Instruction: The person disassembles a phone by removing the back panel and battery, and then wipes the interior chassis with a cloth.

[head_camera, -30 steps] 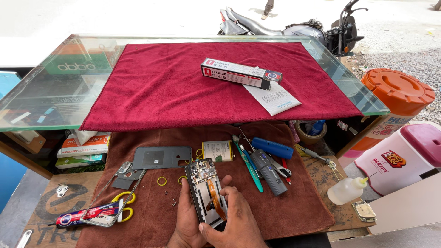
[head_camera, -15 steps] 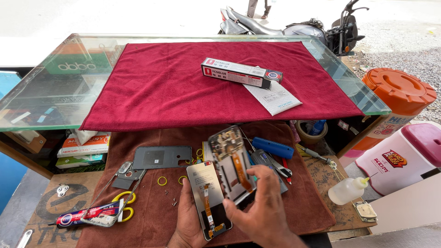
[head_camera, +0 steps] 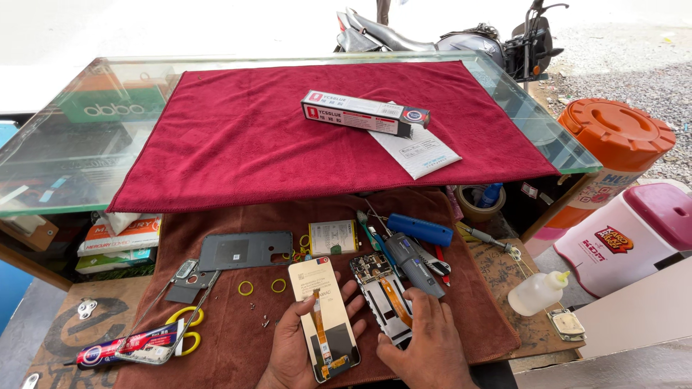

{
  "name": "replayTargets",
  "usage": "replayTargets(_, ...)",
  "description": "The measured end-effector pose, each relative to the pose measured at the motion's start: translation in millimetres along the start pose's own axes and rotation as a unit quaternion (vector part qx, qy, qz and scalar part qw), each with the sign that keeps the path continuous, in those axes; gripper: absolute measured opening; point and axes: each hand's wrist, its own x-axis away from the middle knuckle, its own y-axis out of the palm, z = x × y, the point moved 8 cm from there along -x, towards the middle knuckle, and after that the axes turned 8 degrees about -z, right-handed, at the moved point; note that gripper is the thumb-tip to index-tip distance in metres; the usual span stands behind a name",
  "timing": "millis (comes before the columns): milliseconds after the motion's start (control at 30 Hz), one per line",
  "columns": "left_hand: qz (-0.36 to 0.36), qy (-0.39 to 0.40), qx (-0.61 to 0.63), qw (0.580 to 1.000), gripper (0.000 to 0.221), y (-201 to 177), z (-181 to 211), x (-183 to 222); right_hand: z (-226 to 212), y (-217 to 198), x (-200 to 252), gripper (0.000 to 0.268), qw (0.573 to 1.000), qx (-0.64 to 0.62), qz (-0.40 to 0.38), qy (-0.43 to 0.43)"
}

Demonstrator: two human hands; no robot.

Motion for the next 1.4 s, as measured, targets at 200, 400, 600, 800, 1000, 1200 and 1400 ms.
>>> replayTargets(200,0.160,-0.032,0.005,0.987,0.060,-2,-1,0,-4,7,2,0.085,0.985,0.073,0.152,-0.048)
replayTargets(400,0.164,-0.087,-0.125,0.975,0.055,13,27,1,7,14,-4,0.087,0.972,0.080,0.200,-0.093)
replayTargets(600,0.287,0.021,-0.296,0.911,0.037,-35,128,33,16,18,-11,0.084,0.980,0.057,0.183,-0.057)
replayTargets(800,0.333,-0.019,-0.436,0.836,0.044,-50,182,68,17,18,-12,0.080,0.972,0.069,0.211,-0.080)
replayTargets(1000,0.348,-0.079,-0.771,0.528,0.090,-64,207,75,20,23,-19,0.078,0.973,0.081,0.199,-0.079)
replayTargets(1200,0.333,-0.019,-0.873,0.356,0.108,-64,199,69,27,30,-27,0.075,0.975,0.070,0.197,-0.079)
replayTargets(1400,0.345,-0.206,-0.869,0.288,0.104,-65,191,59,35,38,-30,0.076,0.939,0.076,0.300,-0.147)
